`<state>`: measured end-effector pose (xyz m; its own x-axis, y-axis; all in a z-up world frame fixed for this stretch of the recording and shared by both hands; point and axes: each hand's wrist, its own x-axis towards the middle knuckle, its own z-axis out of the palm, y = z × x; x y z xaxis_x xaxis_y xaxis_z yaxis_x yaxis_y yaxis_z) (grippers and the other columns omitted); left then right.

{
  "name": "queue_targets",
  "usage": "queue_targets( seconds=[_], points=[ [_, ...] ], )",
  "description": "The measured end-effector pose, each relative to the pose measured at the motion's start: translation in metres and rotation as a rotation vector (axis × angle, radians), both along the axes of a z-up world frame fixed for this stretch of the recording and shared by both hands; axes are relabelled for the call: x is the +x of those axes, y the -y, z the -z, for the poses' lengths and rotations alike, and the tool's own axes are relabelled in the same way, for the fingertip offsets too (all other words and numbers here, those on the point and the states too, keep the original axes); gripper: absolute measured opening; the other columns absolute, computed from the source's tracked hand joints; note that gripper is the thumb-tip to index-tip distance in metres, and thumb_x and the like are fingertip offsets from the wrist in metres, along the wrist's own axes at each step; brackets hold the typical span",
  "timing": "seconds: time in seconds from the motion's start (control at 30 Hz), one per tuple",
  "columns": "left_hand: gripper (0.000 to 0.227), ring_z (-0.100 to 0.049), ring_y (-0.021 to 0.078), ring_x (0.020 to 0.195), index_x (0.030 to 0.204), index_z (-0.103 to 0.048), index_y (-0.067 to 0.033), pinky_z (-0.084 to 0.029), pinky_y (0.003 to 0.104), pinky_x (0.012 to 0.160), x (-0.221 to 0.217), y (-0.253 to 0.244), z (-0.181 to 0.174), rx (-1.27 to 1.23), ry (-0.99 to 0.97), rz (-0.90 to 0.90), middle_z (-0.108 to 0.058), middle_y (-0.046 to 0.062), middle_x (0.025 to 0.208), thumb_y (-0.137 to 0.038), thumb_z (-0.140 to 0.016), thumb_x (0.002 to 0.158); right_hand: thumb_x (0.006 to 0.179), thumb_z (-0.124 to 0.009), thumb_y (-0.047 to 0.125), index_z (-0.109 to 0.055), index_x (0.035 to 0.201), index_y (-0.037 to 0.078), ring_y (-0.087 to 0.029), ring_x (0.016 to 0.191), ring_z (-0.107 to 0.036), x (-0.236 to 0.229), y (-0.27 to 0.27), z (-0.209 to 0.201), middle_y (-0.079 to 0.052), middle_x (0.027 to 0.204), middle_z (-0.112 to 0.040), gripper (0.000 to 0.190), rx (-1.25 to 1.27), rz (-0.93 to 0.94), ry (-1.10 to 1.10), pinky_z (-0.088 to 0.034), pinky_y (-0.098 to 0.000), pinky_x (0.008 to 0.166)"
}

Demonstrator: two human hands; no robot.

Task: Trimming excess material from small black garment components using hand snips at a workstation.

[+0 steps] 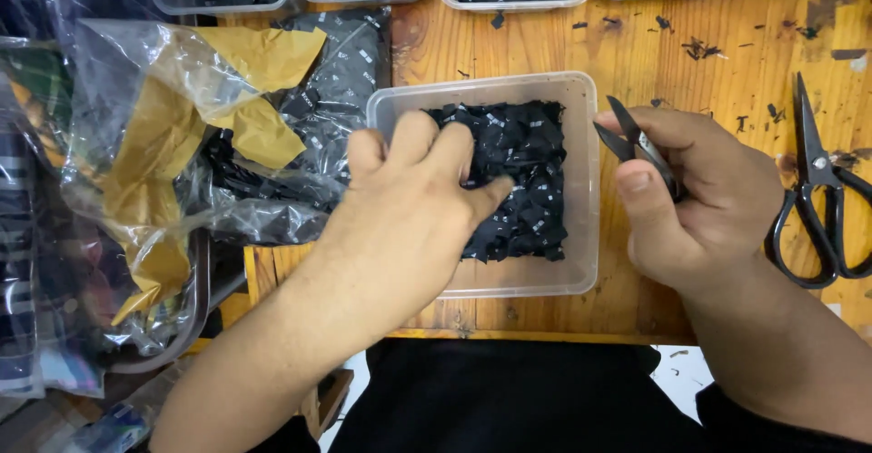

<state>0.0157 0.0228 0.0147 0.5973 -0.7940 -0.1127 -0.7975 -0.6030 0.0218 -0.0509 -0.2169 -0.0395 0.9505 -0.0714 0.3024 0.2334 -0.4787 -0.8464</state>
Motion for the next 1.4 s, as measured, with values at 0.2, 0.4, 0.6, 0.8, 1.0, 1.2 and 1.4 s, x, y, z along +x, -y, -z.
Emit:
queue_targets(
  seconds=[0.2,0.4,0.6,0.8,1.0,1.2,1.4],
  points=[
    [0.029,-0.04,0.035,0.101,0.086,-0.075,-0.01,-0.031,0.05,0.074,0.009,-0.013,-0.006,-0.193,-0.085,-0.082,-0.045,0.01,0.101,0.012,-0.064,0.071,0.108,-0.055,0.02,-0.065,0.126,-0.015,-0.016,0.069,-0.05,0.001,0.002,0.004,-0.015,0.094,-0.064,0.042,0.019,0.014,-0.035,-0.037,-0.0288,0.065],
    [0.022,-0.038,0.0337,0.09,0.071,-0.067,-0.0122,-0.027,0.045,0.066,0.008,-0.014,-0.002,-0.118,0.06,-0.077,-0.041,0.009,0.09,0.007,-0.066,0.061,0.107,-0.055,0.018,-0.066,0.122,-0.022,-0.022,0.065,-0.05,0.0,0.004,0.009,-0.02,0.084,-0.061,0.044,-0.048,0.032,0.051,-0.038,-0.0327,0.064],
    [0.023,-0.039,0.0315,0.092,0.054,-0.061,-0.0234,-0.03,0.047,0.069,0.009,-0.009,0.007,-0.025,-0.001,-0.011,-0.044,0.006,0.091,-0.004,-0.067,0.065,0.106,-0.056,0.014,-0.066,0.122,-0.021,-0.016,0.059,-0.046,0.0,0.003,0.009,-0.017,0.08,-0.061,0.04,-0.018,0.023,0.055,-0.034,-0.0276,0.059],
    [0.02,-0.041,0.0311,0.091,0.072,-0.066,-0.0275,-0.03,0.043,0.067,0.01,-0.011,0.006,0.144,0.2,-0.044,-0.044,0.005,0.089,-0.009,-0.07,0.065,0.105,-0.055,0.016,-0.064,0.123,-0.021,-0.017,0.062,-0.05,-0.001,0.005,0.01,-0.019,0.086,-0.064,0.041,0.011,0.014,0.035,-0.038,-0.0278,0.061],
    [0.018,-0.043,0.0332,0.097,0.064,-0.065,-0.0237,-0.034,0.047,0.071,0.011,-0.006,0.011,0.055,0.085,-0.059,-0.048,0.007,0.094,-0.006,-0.07,0.067,0.106,-0.056,0.016,-0.067,0.123,-0.019,-0.019,0.066,-0.053,-0.003,0.006,0.01,-0.02,0.089,-0.065,0.041,-0.045,0.029,0.014,-0.041,-0.0296,0.064],
    [0.02,-0.041,0.0315,0.094,0.059,-0.065,-0.0244,-0.033,0.048,0.07,0.013,-0.003,0.023,0.084,0.032,-0.041,-0.047,0.004,0.09,-0.007,-0.069,0.068,0.104,-0.057,0.014,-0.065,0.123,-0.021,-0.019,0.064,-0.053,-0.001,0.006,0.009,-0.02,0.085,-0.063,0.04,-0.021,0.004,0.037,-0.041,-0.0288,0.062],
    [0.024,-0.039,0.0318,0.097,0.067,-0.071,-0.0111,-0.025,0.047,0.072,0.02,-0.014,0.017,-0.316,-0.226,-0.095,-0.048,0.006,0.096,-0.011,-0.065,0.09,0.105,-0.057,0.016,-0.066,0.125,-0.018,-0.018,0.064,-0.049,-0.002,0.005,0.006,-0.018,0.09,-0.065,0.041,-0.014,0.014,-0.012,-0.037,-0.0294,0.062]
  ],
)
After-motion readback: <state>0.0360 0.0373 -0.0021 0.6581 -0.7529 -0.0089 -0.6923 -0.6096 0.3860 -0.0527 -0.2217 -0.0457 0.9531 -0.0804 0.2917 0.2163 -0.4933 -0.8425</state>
